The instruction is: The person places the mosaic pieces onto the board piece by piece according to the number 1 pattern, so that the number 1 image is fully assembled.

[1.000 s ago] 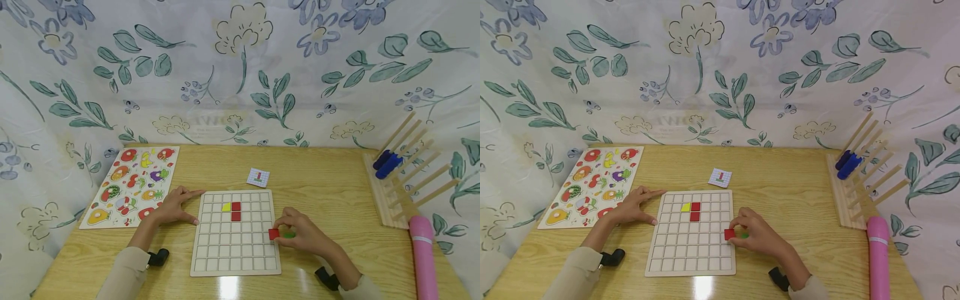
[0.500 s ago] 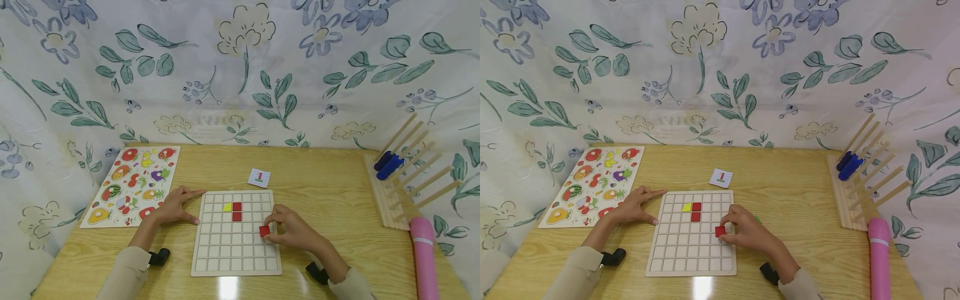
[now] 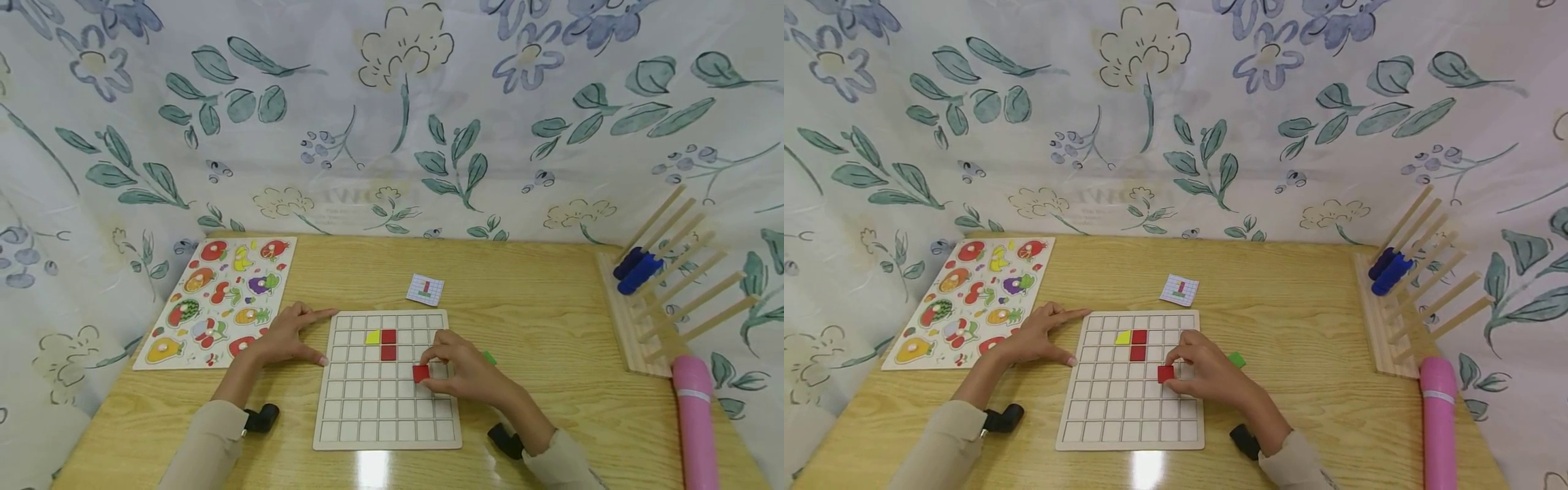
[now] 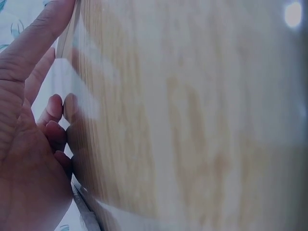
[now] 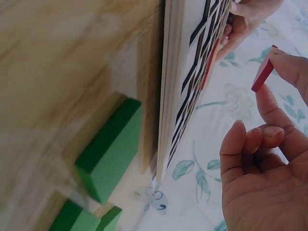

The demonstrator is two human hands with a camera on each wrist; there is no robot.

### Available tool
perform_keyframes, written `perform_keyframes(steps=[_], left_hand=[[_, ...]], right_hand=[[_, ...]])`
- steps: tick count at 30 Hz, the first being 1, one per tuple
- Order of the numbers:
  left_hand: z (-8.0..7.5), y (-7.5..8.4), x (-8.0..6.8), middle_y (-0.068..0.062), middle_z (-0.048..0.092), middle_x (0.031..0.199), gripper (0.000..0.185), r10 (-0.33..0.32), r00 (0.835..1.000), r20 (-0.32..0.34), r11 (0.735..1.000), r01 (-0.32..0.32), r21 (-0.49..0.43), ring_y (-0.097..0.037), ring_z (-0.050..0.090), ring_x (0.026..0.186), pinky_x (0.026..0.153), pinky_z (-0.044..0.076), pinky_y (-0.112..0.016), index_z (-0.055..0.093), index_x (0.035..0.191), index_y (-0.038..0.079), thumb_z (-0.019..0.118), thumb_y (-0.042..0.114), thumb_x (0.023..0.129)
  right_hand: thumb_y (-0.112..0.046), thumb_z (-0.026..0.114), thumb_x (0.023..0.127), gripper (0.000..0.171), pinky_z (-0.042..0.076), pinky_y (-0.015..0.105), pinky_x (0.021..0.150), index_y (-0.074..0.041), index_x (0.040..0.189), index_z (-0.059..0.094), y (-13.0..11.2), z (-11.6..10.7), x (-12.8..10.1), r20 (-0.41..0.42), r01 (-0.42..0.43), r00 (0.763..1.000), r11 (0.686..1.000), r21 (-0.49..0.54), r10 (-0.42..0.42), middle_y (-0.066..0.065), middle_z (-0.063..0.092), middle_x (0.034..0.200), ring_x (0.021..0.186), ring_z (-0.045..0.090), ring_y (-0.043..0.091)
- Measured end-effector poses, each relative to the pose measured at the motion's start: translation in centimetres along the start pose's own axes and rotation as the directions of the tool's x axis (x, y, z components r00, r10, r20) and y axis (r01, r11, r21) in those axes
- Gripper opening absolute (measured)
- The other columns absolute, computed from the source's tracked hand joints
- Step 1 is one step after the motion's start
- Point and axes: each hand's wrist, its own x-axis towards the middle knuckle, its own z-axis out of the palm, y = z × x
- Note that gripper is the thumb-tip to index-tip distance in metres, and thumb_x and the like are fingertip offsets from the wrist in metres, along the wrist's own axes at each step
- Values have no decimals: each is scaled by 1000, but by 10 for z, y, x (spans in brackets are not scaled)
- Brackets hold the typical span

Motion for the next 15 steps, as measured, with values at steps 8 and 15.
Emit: perform_keyframes(steps=[8, 15], left_hand=[[0, -2, 1, -4, 36, 96, 94, 10, 1000, -2, 1000, -10, 2, -19, 31, 88, 76, 26, -37, 51, 146, 29, 90, 49, 63], [1, -2, 1, -5, 36, 97, 94, -6, 1000, 1, 1000, 6, 1, -19, 31, 89, 76, 27, -37, 51, 147, 29, 90, 49, 63]], right_hand=[[-18, 83, 81, 17, 37, 21, 70, -14, 94, 73, -5, 4, 10, 32, -29, 999, 1000, -10, 29, 7, 44, 83, 83, 40, 9], [-20, 82, 82, 17, 36, 22, 71, -13, 95, 73, -8, 10, 20, 65, -37, 997, 999, -26, 39, 2, 41, 84, 85, 40, 9]])
